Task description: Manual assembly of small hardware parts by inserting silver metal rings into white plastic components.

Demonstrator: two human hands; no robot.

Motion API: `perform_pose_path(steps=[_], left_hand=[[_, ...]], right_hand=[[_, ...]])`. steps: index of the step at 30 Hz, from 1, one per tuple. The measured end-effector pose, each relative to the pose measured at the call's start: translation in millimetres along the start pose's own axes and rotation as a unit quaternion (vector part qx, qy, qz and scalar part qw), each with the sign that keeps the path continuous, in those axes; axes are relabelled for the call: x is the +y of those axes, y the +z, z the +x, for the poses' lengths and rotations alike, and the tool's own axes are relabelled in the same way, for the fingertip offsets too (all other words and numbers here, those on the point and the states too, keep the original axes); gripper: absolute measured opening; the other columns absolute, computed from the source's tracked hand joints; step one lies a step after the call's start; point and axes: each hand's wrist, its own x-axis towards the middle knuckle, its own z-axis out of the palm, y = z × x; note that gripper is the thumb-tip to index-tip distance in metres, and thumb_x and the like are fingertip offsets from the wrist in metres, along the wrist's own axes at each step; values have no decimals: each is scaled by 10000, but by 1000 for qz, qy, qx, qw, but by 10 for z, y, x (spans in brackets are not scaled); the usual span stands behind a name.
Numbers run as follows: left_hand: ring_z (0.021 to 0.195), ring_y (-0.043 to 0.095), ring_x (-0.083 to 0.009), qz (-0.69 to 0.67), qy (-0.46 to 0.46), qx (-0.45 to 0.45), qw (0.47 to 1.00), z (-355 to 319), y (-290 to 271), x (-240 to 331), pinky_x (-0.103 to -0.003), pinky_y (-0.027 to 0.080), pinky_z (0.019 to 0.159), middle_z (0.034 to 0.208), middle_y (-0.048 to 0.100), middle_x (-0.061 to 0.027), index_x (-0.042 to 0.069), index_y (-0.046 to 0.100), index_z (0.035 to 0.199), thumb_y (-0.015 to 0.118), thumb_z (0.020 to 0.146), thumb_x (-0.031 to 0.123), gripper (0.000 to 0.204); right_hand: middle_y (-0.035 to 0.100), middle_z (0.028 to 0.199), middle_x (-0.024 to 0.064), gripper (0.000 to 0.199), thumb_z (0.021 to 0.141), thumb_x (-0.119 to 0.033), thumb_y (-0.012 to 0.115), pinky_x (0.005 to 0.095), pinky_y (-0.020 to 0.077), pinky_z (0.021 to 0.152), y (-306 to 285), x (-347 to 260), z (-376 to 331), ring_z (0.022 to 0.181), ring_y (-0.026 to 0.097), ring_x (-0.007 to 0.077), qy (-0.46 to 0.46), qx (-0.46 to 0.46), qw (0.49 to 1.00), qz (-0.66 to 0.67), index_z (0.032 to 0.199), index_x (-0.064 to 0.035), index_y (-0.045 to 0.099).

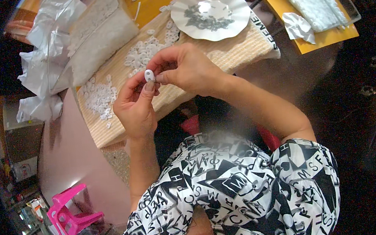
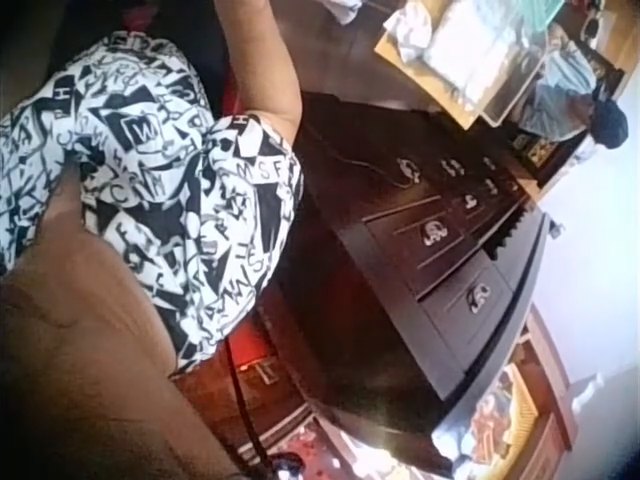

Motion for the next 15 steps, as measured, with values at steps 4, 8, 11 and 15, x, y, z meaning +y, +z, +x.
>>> perform_pose_path(steps=[4, 8, 11, 15], left_hand=[[697, 559, -146, -47, -33, -2, 998, -21, -6, -29, -234, 457, 610, 841, 595, -109, -56, 550, 952, 578, 788, 14, 180], [700, 570, -148, -59, -67, 0, 996, -24, -78, -127, -230, 459, 592, 822, 598, -114, -55, 544, 932, 555, 798, 5, 147], [688, 562, -104, 32, -109, 59, 992, 10, -140, -170, -223, 454, 579, 768, 586, -59, -26, 561, 864, 543, 804, 5, 69], [695, 581, -164, 220, 12, 42, 975, 69, -289, -442, -270, 452, 593, 755, 594, -79, -4, 584, 811, 559, 758, -19, 61]], right_hand=[[588, 804, 50, 194, 756, 31, 579, 220, 465, 662, 7, 46, 22, 741, 565, 100, 25, -11, 999, -17, 949, 40, 562], [577, 762, 40, 128, 754, 28, 569, 209, 443, 622, -37, 194, 67, 699, 542, 84, 33, 3, 994, -105, 881, 39, 558], [566, 721, 57, 93, 732, 9, 584, 221, 430, 598, -162, 245, 105, 659, 525, 94, 15, 26, 965, -262, 824, 18, 571], [541, 693, 137, 51, 667, -20, 572, 316, 443, 578, -281, 455, 94, 641, 551, 244, -79, 37, 849, -521, 717, -25, 575]])
